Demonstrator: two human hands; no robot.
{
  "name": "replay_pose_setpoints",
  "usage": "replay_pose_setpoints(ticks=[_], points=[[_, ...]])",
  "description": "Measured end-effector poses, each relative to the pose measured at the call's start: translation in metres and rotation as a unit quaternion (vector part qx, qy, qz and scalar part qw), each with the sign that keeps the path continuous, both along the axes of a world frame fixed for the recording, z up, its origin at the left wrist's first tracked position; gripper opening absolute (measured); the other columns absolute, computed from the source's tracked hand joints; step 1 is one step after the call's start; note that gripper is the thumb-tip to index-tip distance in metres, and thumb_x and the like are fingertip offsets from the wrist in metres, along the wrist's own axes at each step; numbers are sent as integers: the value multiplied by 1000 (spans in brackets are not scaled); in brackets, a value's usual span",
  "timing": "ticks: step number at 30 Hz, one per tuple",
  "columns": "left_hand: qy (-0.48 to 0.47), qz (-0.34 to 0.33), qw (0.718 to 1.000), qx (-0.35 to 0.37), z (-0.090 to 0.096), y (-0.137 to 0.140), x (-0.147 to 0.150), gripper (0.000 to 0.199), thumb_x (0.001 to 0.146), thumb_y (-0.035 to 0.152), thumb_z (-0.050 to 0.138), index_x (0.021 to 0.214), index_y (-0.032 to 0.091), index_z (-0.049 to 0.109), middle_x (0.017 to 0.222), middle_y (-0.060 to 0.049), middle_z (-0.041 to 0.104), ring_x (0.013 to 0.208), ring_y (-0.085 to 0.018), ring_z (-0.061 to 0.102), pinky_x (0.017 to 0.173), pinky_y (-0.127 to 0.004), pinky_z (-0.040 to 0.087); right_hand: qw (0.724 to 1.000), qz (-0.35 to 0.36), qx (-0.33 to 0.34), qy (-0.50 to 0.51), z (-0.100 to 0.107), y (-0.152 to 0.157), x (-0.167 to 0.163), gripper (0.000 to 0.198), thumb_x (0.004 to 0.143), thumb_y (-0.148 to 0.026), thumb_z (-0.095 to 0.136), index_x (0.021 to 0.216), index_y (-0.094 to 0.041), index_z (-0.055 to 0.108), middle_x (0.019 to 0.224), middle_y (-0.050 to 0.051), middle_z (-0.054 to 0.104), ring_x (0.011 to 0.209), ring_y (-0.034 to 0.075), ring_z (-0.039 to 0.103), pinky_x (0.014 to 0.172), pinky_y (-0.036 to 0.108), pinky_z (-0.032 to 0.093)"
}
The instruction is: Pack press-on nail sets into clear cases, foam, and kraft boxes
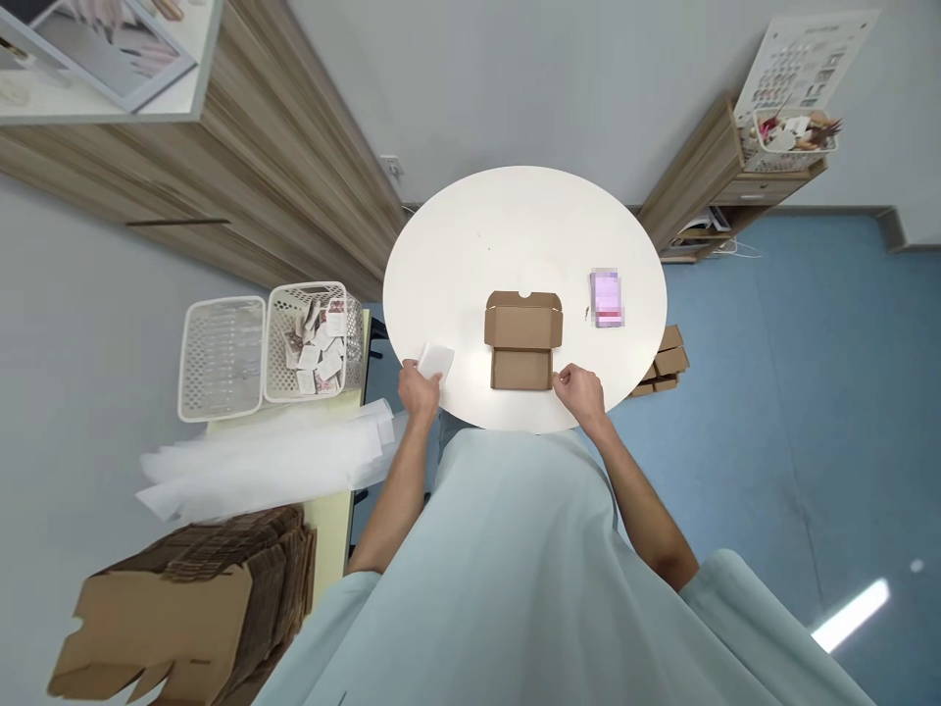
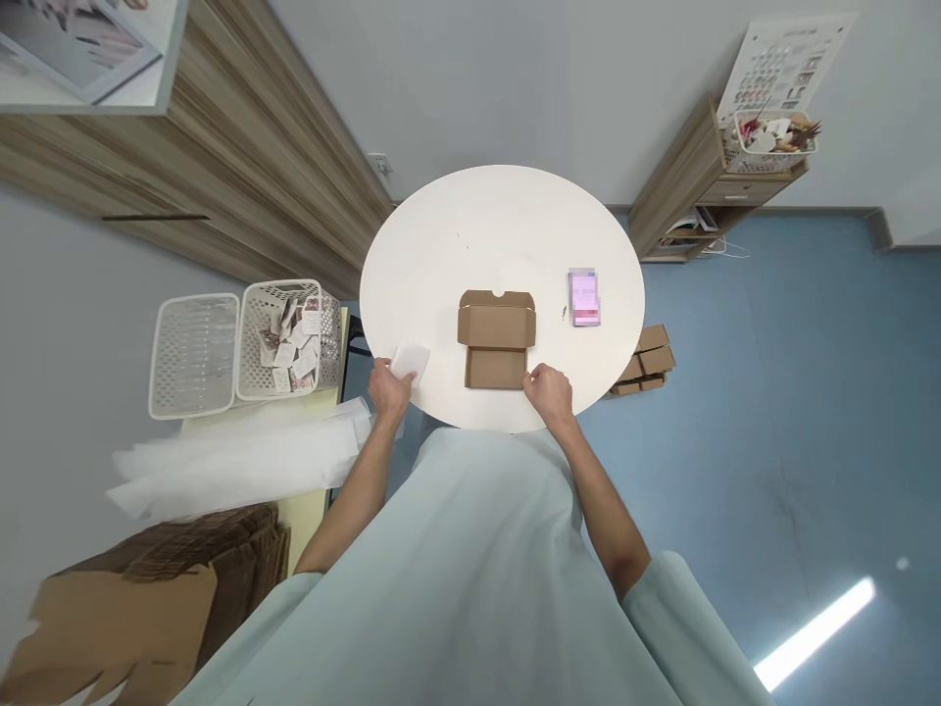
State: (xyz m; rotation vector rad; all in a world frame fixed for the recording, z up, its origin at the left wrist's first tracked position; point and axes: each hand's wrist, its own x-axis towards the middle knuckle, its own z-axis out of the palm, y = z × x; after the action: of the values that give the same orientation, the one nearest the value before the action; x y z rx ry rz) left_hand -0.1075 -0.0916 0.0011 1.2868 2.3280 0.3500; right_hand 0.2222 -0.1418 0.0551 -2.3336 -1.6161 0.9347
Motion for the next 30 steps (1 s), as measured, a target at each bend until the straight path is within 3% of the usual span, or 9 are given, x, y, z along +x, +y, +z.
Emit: replay_pose_setpoints(ticks=[4,9,11,14,19,21,23,27,30], points=[[-133,-61,987,62,21,1,3,40,87,25,72,126,21,67,115,-10,76,101,-30,72,98,-46,55,993,18,72,93,18,10,0,17,97,-29,61,107,-21,73,102,6,79,90,23,73,81,34,54],[-327,-224,910,119,65,6,31,51,90,40,69,138,21,69,144,-10,69,119,-28,69,102,-39,55,944,88,191,255,45,27,-9,46,95,-37,66,140,-26,63,140,10,68,124,28,67,101,43,58],[-353,-278,887,107,79,11,46,53,92,43,68,141,21,69,148,-11,67,126,-29,66,105,-39,54,925,122,192,305,48,35,-13,60,95,-40,68,152,-28,55,154,11,59,136,29,60,110,46,54],[-355,-331,871,72,88,19,62,53,94,41,66,144,23,68,149,-10,66,128,-29,65,106,-40,53,918,139,142,342,41,43,-17,67,95,-41,66,158,-26,50,154,12,60,136,30,60,112,47,53],[-363,-310,878,24,75,28,80,69,92,33,67,159,23,51,141,-11,69,114,-25,70,102,-39,56,945,65,87,309,19,40,-15,67,96,-36,64,160,-25,46,122,7,76,107,23,72,96,37,58],[-359,-267,894,15,64,28,87,80,89,30,70,164,24,40,142,-11,67,104,-21,72,97,-37,57,958,33,75,275,12,37,-14,71,95,-36,66,161,-26,42,108,3,77,92,21,72,87,34,59],[-323,-216,921,20,52,26,96,83,86,29,76,161,24,40,144,-11,63,95,-19,72,92,-36,58,969,15,65,237,3,35,-15,61,96,-36,65,154,-27,47,101,1,75,84,20,71,80,31,56],[-234,-164,958,31,27,20,113,41,85,26,78,123,21,60,123,-8,71,91,-20,71,89,-36,55,988,38,32,149,-17,37,-20,21,100,-30,57,118,-26,68,88,-1,71,78,18,66,71,25,48],[-217,-194,957,23,11,14,119,10,91,22,69,97,22,61,102,-4,73,92,-22,70,87,-36,53,993,70,16,94,-30,40,-25,16,101,-25,56,108,-23,71,83,0,69,79,19,65,72,25,45]])
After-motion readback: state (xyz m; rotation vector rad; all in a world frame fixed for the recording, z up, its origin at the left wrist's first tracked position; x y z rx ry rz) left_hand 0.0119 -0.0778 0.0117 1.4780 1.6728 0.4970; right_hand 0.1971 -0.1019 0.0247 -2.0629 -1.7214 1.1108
